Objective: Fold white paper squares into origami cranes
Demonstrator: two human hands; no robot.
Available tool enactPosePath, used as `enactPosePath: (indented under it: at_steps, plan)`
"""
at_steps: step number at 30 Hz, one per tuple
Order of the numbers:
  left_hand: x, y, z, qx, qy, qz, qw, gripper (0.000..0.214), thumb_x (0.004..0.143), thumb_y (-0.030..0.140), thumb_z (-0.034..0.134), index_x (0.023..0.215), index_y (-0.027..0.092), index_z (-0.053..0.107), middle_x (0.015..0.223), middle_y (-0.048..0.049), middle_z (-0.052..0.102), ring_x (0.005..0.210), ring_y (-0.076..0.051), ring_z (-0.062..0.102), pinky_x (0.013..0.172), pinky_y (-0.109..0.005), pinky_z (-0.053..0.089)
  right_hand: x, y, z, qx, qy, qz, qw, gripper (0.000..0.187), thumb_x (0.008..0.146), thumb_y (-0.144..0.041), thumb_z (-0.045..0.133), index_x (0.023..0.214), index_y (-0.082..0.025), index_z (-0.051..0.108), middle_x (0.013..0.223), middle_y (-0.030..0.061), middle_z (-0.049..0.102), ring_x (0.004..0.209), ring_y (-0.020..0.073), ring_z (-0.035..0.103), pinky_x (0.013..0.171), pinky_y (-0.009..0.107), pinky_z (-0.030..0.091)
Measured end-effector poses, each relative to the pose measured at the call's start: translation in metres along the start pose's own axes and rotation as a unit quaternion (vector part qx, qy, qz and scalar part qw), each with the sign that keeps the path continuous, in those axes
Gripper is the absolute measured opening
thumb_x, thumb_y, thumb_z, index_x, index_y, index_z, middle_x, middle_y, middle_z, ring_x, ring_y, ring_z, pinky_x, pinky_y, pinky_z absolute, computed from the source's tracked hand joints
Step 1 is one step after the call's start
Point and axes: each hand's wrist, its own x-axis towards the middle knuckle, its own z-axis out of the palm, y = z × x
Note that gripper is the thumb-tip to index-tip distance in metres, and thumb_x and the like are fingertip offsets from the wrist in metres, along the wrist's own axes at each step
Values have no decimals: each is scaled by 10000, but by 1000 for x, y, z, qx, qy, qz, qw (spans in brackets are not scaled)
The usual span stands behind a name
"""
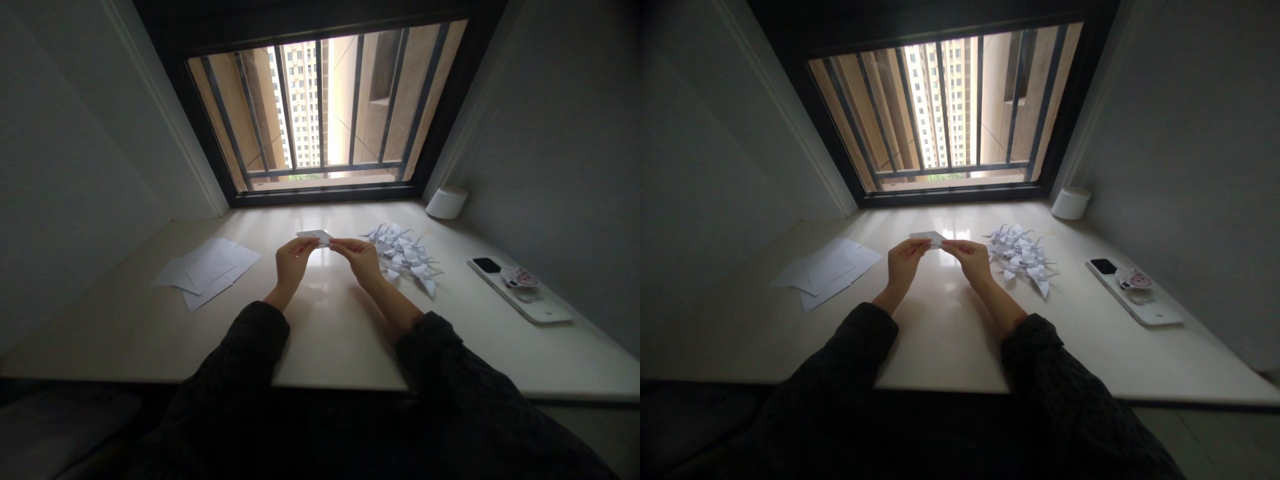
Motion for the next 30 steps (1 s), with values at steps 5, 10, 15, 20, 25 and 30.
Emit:
enactPosePath:
  at_steps: [5, 10, 15, 20, 25, 30]
  plan:
    - [-2, 2, 3, -3, 15, -10, 1000, 197, 712, 364, 716, 825, 202, 724, 889, -45, 733, 833, -196, 679, 793, -369, 554, 0, 4, 2, 24, 13, -5, 1000, 293, 546, -396, 812, 779, -228, 756, 808, 37, 749, 803, 226, 693, 854, 413, 531]
    - [-3, 0, 3, -13, 8, -5, 1000, 214, 731, 349, 704, 874, 190, 715, 920, -56, 729, 864, -197, 682, 822, -366, 550, 1, 3, 3, 53, 10, -7, 999, 276, 531, -367, 823, 759, -230, 750, 779, 27, 746, 761, 208, 689, 838, 406, 537]
    - [-4, 4, 3, -1, -4, -4, 1000, 243, 730, 369, 702, 884, 181, 709, 943, -65, 725, 887, -202, 681, 845, -371, 545, 1, 1, 2, 43, 13, -5, 999, 323, 537, -400, 813, 801, -227, 744, 779, 31, 743, 759, 206, 688, 800, 393, 544]
    - [-4, 3, 3, -12, 5, -10, 1000, 225, 717, 364, 717, 863, 194, 705, 913, -53, 728, 844, -197, 686, 803, -364, 557, 1, 2, 1, 13, 12, 0, 1000, 348, 565, -412, 793, 848, -219, 736, 753, 35, 740, 749, 209, 690, 734, 361, 537]
    - [-4, 2, 4, -32, 14, -21, 999, 207, 716, 338, 721, 858, 189, 704, 907, -52, 729, 853, -195, 685, 807, -362, 554, 1, 1, 1, 22, 6, 0, 1000, 282, 589, -376, 784, 820, -221, 737, 727, 33, 736, 727, 203, 690, 724, 352, 525]
    - [-5, 2, 6, -39, 28, -37, 998, 221, 707, 344, 726, 853, 180, 700, 903, -59, 729, 845, -195, 686, 805, -364, 552, 0, 0, 2, 23, 2, -6, 1000, 264, 615, -375, 767, 831, -225, 739, 719, 27, 736, 705, 199, 688, 734, 364, 527]
